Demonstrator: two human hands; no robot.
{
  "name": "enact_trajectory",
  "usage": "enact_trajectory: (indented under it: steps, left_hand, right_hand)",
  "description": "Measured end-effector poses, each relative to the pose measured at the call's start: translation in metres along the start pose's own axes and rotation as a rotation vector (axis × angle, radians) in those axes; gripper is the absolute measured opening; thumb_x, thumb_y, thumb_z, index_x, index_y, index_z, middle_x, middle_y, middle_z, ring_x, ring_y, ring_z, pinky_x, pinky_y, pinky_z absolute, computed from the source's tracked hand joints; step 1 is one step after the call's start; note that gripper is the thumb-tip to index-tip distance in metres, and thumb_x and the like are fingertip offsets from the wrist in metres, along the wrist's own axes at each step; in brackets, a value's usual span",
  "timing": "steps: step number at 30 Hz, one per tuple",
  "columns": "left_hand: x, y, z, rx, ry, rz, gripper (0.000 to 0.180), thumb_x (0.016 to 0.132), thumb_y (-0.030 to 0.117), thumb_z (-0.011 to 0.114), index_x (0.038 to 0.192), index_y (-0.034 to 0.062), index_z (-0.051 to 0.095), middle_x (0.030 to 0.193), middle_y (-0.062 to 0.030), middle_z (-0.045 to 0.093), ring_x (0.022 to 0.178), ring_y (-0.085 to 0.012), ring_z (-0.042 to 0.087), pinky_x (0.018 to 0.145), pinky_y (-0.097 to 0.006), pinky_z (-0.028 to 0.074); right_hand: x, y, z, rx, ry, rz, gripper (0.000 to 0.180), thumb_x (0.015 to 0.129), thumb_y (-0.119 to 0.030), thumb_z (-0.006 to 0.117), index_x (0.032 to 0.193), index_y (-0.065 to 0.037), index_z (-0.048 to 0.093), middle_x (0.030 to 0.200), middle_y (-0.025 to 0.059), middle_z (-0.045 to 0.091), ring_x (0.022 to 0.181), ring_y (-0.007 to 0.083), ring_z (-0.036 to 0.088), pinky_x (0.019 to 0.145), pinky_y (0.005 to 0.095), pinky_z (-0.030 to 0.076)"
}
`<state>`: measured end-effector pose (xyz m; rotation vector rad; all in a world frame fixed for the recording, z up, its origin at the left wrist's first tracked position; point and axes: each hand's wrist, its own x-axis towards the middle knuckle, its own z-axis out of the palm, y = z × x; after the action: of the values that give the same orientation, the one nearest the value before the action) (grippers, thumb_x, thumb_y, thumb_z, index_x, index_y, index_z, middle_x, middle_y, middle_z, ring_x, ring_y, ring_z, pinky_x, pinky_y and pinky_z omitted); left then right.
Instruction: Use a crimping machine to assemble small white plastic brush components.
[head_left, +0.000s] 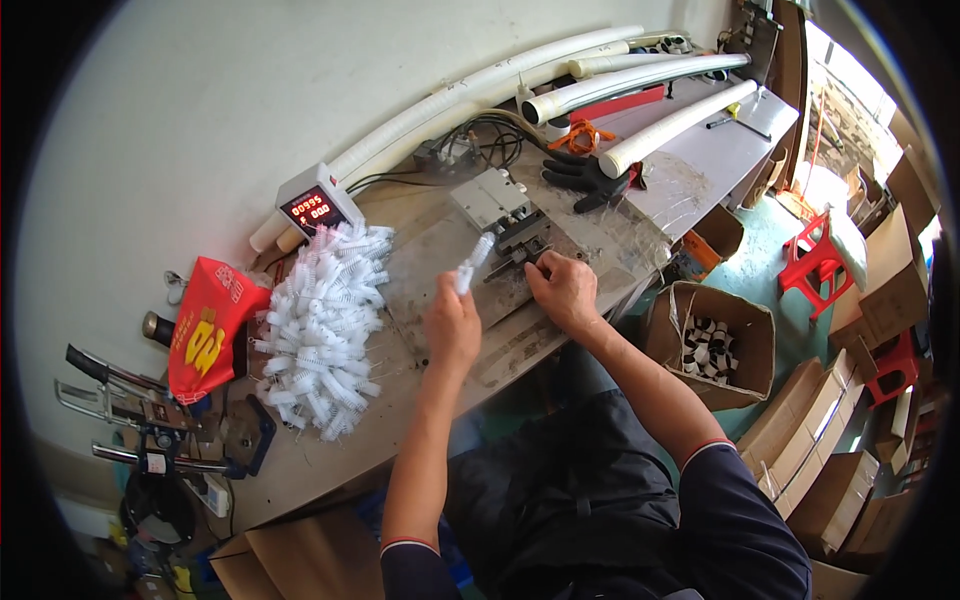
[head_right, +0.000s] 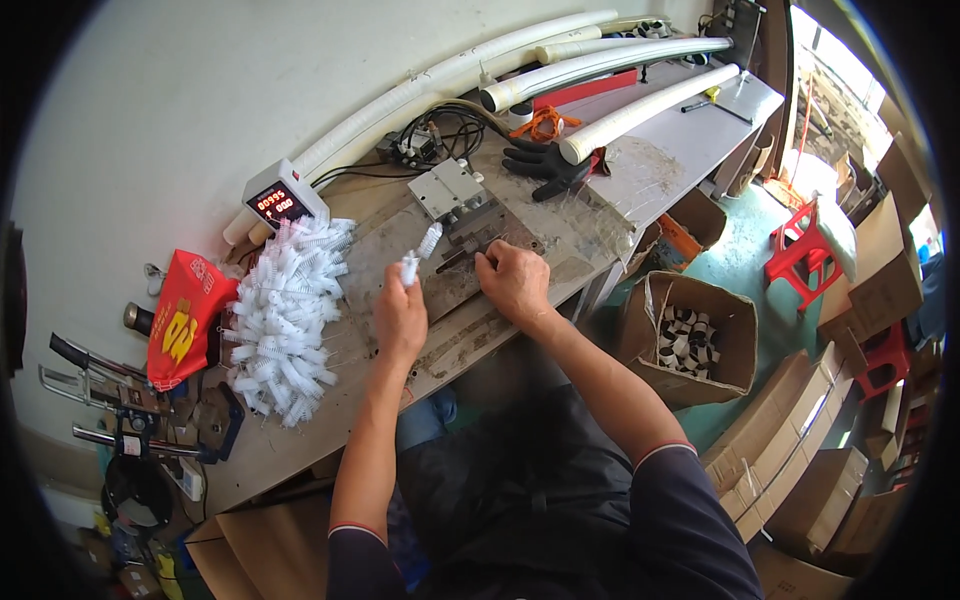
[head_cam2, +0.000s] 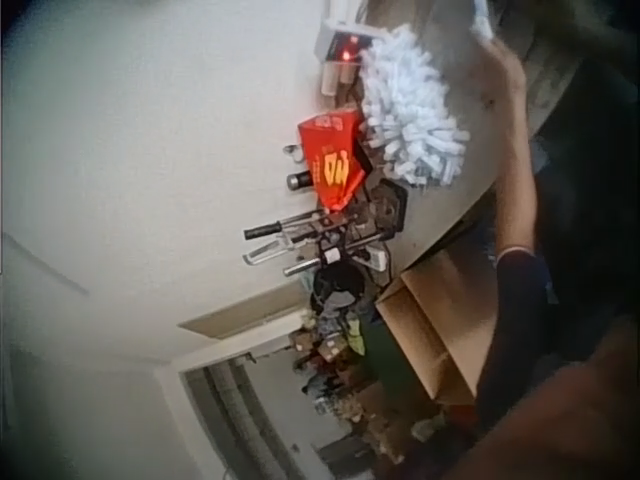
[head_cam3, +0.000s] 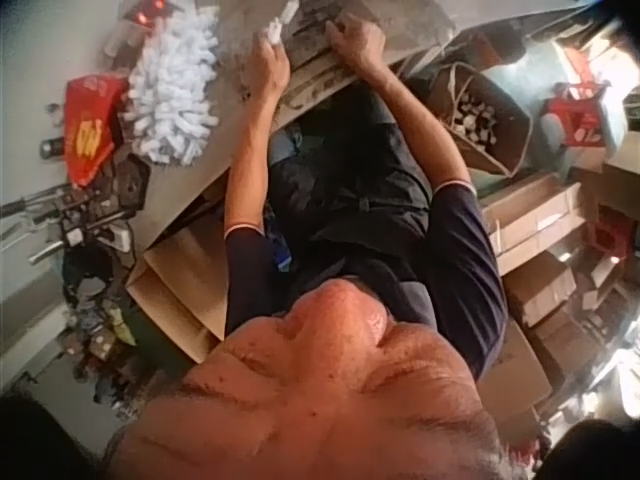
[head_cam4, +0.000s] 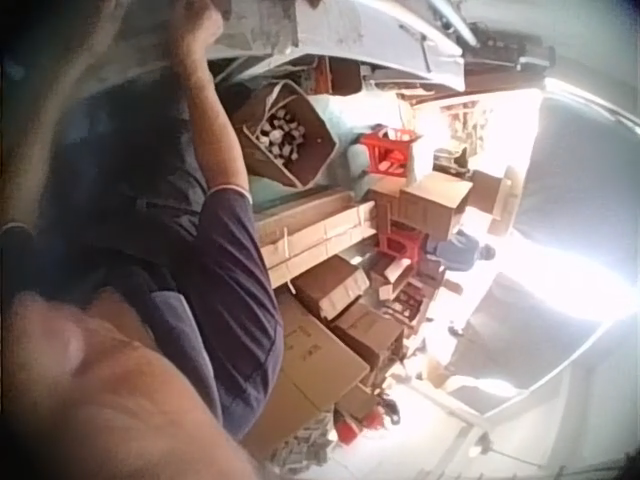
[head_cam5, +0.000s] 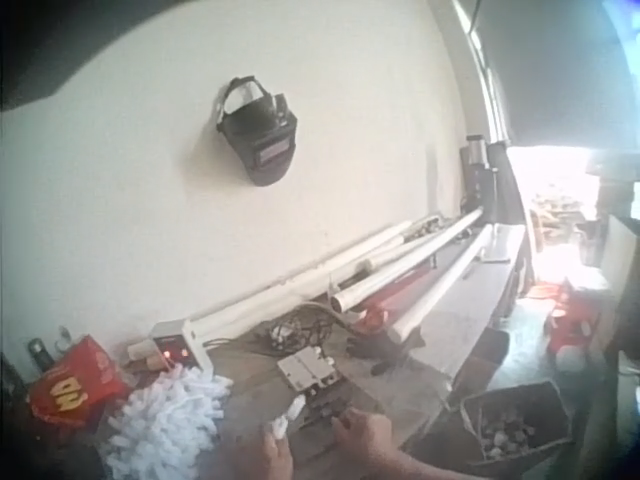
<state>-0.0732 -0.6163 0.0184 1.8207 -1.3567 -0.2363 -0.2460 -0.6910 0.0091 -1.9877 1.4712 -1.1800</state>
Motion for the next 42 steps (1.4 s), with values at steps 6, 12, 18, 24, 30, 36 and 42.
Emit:
enact_trajectory:
  steps: [6, 12, 18, 24, 30, 36, 42]
  left_hand:
    - [0.01, 0.006, 0.016, 0.313, -0.098, 0.203, 0.023, 0.097, 0.012, 0.06, 0.119, 0.0069, 0.055, 0.095, -0.0194, 0.073, 0.087, -0.0417, 0.071, 0.074, -0.052, 0.054]
    - [0.011, 0.014, 0.016, 0.453, -0.191, 0.2, 0.017, 0.097, 0.016, 0.063, 0.108, 0.0054, 0.056, 0.088, -0.0181, 0.073, 0.084, -0.039, 0.072, 0.072, -0.05, 0.055]
    - [-0.002, -0.003, 0.004, 0.448, -0.055, 0.14, 0.016, 0.099, 0.02, 0.062, 0.099, 0.0037, 0.058, 0.077, -0.0154, 0.071, 0.072, -0.0325, 0.072, 0.066, -0.046, 0.055]
    - [-0.026, 0.01, -0.043, -1.151, -0.416, -0.594, 0.02, 0.107, 0.026, 0.054, 0.096, 0.0095, 0.058, 0.067, 0.0006, 0.052, 0.049, -0.0077, 0.042, 0.041, -0.021, 0.028]
    - [-0.06, 0.001, -0.058, -1.583, -0.502, -0.632, 0.023, 0.11, 0.026, 0.045, 0.097, 0.0109, 0.056, 0.066, 0.0012, 0.045, 0.049, -0.0093, 0.036, 0.041, -0.023, 0.026]
    - [-0.092, -0.003, -0.068, -1.961, -0.58, -0.543, 0.026, 0.112, 0.024, 0.04, 0.096, 0.009, 0.055, 0.067, -0.0012, 0.045, 0.051, -0.0122, 0.037, 0.042, -0.026, 0.028]
    - [-0.123, -0.005, -0.102, -1.806, -0.42, -0.524, 0.024, 0.11, 0.026, 0.045, 0.097, 0.01, 0.057, 0.069, -0.0018, 0.048, 0.053, -0.0118, 0.04, 0.045, -0.024, 0.029]
  right_hand:
    - [0.001, 0.003, 0.0, 0.032, -0.008, 0.005, 0.027, 0.088, -0.032, 0.071, 0.078, -0.007, 0.068, 0.071, 0.0167, 0.068, 0.073, 0.0393, 0.069, 0.067, 0.0487, 0.053]
    - [0.002, 0.004, -0.001, 0.051, -0.003, 0.015, 0.027, 0.088, -0.031, 0.07, 0.078, -0.007, 0.069, 0.07, 0.0163, 0.068, 0.072, 0.0392, 0.069, 0.068, 0.0485, 0.053]
    - [0.001, 0.002, -0.003, 0.101, 0.0, 0.034, 0.026, 0.088, -0.031, 0.071, 0.079, -0.007, 0.069, 0.07, 0.0163, 0.068, 0.072, 0.0391, 0.069, 0.067, 0.0483, 0.053]
    - [0.001, 0.004, -0.004, 0.093, 0.013, 0.044, 0.026, 0.088, -0.031, 0.071, 0.079, -0.007, 0.07, 0.07, 0.0166, 0.068, 0.073, 0.0392, 0.069, 0.068, 0.0482, 0.053]
    - [0.0, 0.005, -0.001, 0.095, 0.014, 0.032, 0.026, 0.087, -0.031, 0.071, 0.079, -0.006, 0.07, 0.07, 0.0175, 0.068, 0.073, 0.0398, 0.069, 0.068, 0.0486, 0.053]
    - [0.0, 0.01, -0.002, 0.103, 0.013, 0.015, 0.026, 0.087, -0.031, 0.071, 0.079, -0.006, 0.07, 0.072, 0.0181, 0.068, 0.074, 0.0403, 0.069, 0.069, 0.0489, 0.053]
    - [-0.001, 0.007, 0.006, 0.121, 0.03, -0.02, 0.027, 0.089, -0.032, 0.071, 0.08, -0.007, 0.069, 0.071, 0.0186, 0.066, 0.072, 0.0413, 0.066, 0.066, 0.0497, 0.051]
